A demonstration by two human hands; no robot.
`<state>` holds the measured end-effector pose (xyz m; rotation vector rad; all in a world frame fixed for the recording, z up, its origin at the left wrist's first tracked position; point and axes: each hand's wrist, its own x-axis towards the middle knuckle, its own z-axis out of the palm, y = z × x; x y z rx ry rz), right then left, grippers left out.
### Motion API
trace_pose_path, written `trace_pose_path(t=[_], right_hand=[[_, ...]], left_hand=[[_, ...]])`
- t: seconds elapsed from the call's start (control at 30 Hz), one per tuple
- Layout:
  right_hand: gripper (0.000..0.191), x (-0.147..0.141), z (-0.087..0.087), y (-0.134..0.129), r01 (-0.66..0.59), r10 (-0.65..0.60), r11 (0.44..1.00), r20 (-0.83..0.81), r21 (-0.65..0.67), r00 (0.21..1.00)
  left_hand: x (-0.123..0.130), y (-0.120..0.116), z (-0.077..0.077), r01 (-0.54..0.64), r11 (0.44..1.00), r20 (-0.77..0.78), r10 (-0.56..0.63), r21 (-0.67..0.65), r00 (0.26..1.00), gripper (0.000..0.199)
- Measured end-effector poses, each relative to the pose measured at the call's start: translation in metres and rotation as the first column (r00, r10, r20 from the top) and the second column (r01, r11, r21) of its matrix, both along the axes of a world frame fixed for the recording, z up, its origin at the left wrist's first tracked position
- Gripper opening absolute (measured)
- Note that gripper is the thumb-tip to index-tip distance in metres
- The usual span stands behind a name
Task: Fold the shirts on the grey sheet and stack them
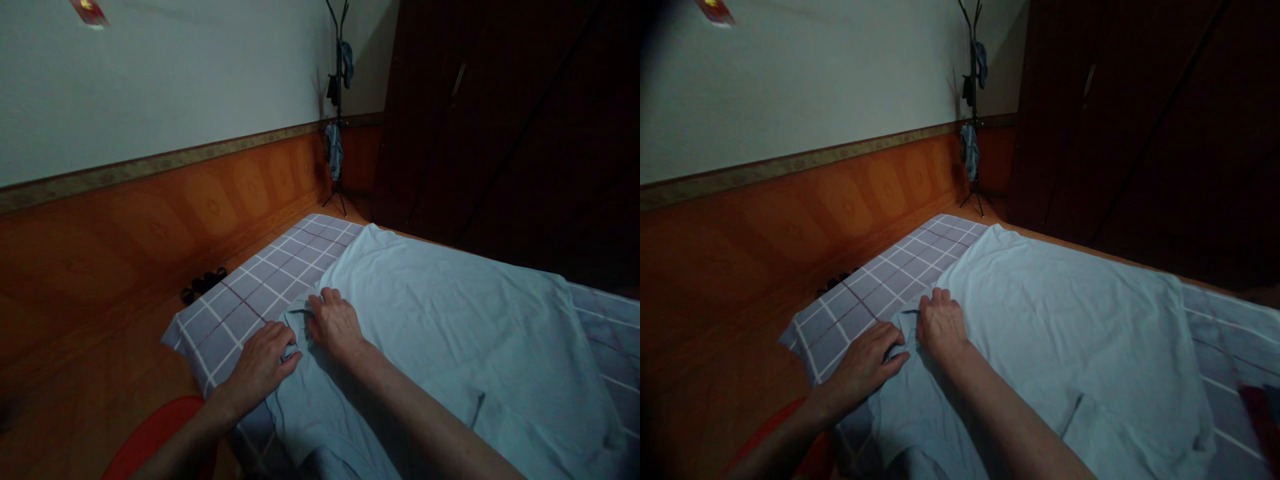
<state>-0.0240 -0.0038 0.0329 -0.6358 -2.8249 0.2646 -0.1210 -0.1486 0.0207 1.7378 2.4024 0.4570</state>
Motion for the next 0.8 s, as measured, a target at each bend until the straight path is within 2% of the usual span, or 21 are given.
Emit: trace_pose_path(t=[0.13,0.23,0.43,0.53,0.67,0.73,0.8], right_hand=[[0.018,-0.027,-0.001,0.003,-0.045,0.044,0.998,0.020,0.051,0.999],[0.020,-0.031,-0.002,0.009,0.002,-0.002,0.999,0.002,0.052,1.000],[0.019,-0.006,-0.005,0.030,0.197,-0.200,0.978,-0.048,-0.068,0.979],[0.023,0.008,-0.013,0.034,0.191,-0.193,0.976,-0.013,-0.104,0.981],[0.025,0.020,-0.027,0.031,0.126,-0.130,0.989,-0.054,-0.076,0.990],[0.026,0.022,-0.032,0.031,0.106,-0.113,0.992,-0.089,-0.074,0.990],[0.027,0.023,-0.037,0.032,0.103,-0.115,0.990,-0.124,-0.101,0.985]], left_hand=[[-0.004,-0.002,-0.002,0.001,1.000,0.034,-0.001,0.002,0.999,0.010],[-0.008,-0.005,-0.003,-0.004,1.000,0.054,0.005,-0.007,0.999,0.007],[-0.011,-0.011,-0.003,0.024,1.000,0.030,-0.023,-0.019,0.999,0.010],[-0.009,-0.016,0.003,0.043,0.999,0.032,-0.044,0.016,0.999,0.014],[-0.008,-0.021,0.009,0.176,0.984,0.098,-0.173,-0.024,0.980,0.015],[-0.013,-0.020,0.008,0.134,0.991,0.111,-0.132,-0.011,0.985,0.014],[-0.021,-0.016,0.005,0.014,0.999,0.068,-0.017,0.053,0.998,0.015]])
